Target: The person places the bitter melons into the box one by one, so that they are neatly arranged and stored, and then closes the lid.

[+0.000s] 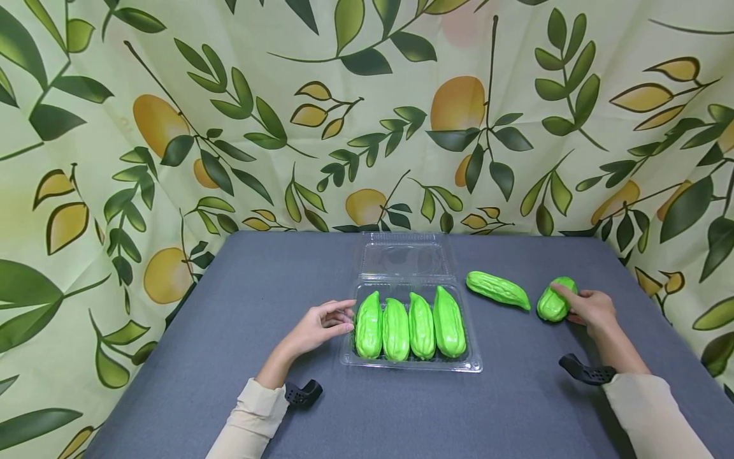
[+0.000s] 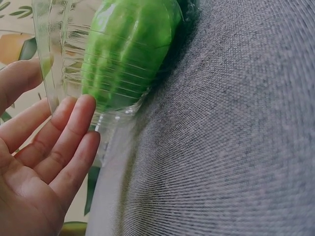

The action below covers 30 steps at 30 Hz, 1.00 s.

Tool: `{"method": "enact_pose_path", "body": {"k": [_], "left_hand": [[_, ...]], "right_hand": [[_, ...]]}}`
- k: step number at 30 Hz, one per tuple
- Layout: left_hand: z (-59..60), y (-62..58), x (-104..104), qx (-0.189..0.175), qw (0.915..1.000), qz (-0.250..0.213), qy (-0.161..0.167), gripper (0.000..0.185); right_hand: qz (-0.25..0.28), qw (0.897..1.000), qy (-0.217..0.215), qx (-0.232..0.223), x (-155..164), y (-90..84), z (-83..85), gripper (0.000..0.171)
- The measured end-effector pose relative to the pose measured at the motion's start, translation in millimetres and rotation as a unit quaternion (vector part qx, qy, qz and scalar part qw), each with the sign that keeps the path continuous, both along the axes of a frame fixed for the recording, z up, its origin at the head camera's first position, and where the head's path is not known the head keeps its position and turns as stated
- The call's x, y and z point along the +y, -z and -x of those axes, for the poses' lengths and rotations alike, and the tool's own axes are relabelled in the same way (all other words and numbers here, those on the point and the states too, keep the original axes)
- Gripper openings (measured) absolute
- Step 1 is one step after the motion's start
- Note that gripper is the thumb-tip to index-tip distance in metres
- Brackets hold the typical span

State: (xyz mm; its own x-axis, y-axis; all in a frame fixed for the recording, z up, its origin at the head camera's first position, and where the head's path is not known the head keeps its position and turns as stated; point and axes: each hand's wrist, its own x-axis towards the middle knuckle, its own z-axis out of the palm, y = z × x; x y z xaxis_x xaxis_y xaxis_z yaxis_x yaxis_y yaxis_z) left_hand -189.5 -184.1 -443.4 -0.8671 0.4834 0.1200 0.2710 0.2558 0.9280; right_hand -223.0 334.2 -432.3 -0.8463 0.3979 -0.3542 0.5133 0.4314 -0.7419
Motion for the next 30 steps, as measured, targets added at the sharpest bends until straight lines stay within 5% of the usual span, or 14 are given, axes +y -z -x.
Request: {"method": "enact_pose_path", "body": {"k": [9, 16, 30], "left_hand": [[0.2, 1.2, -0.7, -0.002, 1.0000, -0.001, 0.002, 0.049], [0.5, 1.2, -0.5, 0.000, 1.0000, 0.000, 0.001, 0.049], [1.3, 2.3, 0.0, 0.006, 1.0000, 0.005, 0.003, 0.049]], "right_hand": [[-0.028, 1.000, -0.004, -0.005, -3.9, -0.1, 3.1, 0.060], [-0.016, 1.000, -0.002, -0.006, -2.7, 0.0, 4.3, 0.083], [0.021, 1.000, 0.003, -0.006, 3.3, 4.8, 2.9, 0.099]]}}
